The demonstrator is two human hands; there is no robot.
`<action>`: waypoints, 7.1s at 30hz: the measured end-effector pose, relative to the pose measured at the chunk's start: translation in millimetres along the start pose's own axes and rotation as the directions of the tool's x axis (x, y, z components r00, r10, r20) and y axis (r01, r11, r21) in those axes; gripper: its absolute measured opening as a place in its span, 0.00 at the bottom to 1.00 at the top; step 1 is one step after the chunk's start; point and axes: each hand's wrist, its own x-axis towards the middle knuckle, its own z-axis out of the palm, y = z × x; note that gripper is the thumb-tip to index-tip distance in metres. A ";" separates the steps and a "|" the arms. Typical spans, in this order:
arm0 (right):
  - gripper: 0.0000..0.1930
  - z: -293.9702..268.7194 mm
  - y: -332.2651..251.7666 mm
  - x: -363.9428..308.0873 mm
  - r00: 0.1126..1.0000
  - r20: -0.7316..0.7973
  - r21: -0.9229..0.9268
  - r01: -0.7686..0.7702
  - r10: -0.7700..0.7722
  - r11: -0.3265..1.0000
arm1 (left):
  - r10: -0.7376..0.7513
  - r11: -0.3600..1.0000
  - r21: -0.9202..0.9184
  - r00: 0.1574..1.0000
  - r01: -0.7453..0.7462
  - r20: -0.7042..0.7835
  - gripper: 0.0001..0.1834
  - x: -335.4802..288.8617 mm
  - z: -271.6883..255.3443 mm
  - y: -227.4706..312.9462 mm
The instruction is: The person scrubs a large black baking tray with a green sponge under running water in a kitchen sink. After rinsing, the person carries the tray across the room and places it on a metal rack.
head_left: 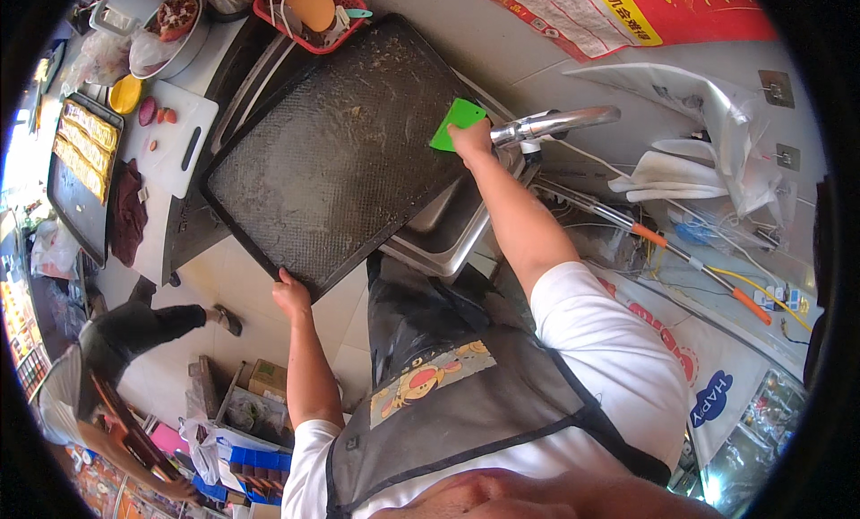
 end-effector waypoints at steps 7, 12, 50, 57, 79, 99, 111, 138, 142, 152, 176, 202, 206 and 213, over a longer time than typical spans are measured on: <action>0.22 -8.4 3.3 2.8 0.993 0.025 -0.037 0.112 -0.111 0.993 | -0.030 0.999 0.024 1.000 0.030 0.007 0.33 0.4 0.9 -6.0; 0.18 -19.6 11.1 -2.1 0.959 0.141 -0.281 0.277 -0.246 0.919 | -0.082 0.995 0.056 0.997 0.081 0.011 0.34 -3.1 -1.6 2.5; 0.14 137.1 -96.4 -328.4 0.446 0.782 -0.025 0.721 -0.436 0.693 | -0.161 0.930 -0.317 0.981 0.187 0.107 0.35 -0.7 -0.4 -8.5; 0.13 110.6 -135.0 -230.0 0.604 0.607 -0.196 0.743 -0.516 0.640 | -0.146 0.939 -0.294 0.981 0.178 0.125 0.35 2.0 1.7 -6.7; 0.17 167.6 -204.0 -271.8 0.577 0.678 -0.104 0.689 -0.456 0.717 | -0.157 0.924 -0.321 0.971 0.209 0.181 0.34 1.8 -11.0 -3.1; 0.12 157.3 -190.2 -293.2 0.375 0.842 -0.160 0.860 -0.387 0.485 | -0.147 0.934 -0.301 0.976 0.191 0.162 0.34 -1.9 -2.7 -8.7; 0.15 127.6 -181.9 -220.4 0.609 0.684 -0.432 0.782 -0.401 0.449 | -0.141 0.926 -0.331 0.979 0.183 0.146 0.34 -1.9 -3.7 -2.9; 0.09 178.4 -176.2 -248.2 0.299 0.754 -0.273 0.953 -0.585 0.135 | -0.132 0.938 -0.296 0.975 0.182 0.181 0.32 -1.2 -9.4 -2.9; 0.09 170.7 -154.3 -265.5 0.186 0.848 -0.207 0.978 -0.496 0.013 | -0.111 0.932 -0.323 0.978 0.164 0.176 0.31 -0.6 -3.6 -8.3; 0.10 166.6 -166.4 -267.9 0.237 0.870 -0.219 0.971 -0.433 0.090 | -0.138 0.935 -0.299 0.972 0.191 0.189 0.31 -1.5 -14.2 1.2; 0.06 195.4 -178.2 -290.4 0.148 0.753 -0.161 0.986 -0.641 0.038 | -0.121 0.934 -0.313 0.976 0.173 0.179 0.31 -0.9 -13.5 -2.8; 0.05 249.0 -211.0 -322.3 -0.029 0.702 -0.036 0.997 -0.712 -0.075 | -0.136 0.937 -0.285 0.962 0.202 0.236 0.31 -0.1 -22.9 2.7; 0.06 243.0 -207.7 -325.9 -0.178 0.736 0.065 0.979 -0.653 -0.194 | -0.132 0.944 -0.268 0.963 0.194 0.233 0.30 2.1 -17.7 -1.4; 0.07 263.5 -238.8 -320.8 -0.084 0.732 -0.012 0.991 -0.677 -0.136 | -0.107 0.946 -0.277 0.969 0.169 0.223 0.28 -0.2 -19.4 -0.5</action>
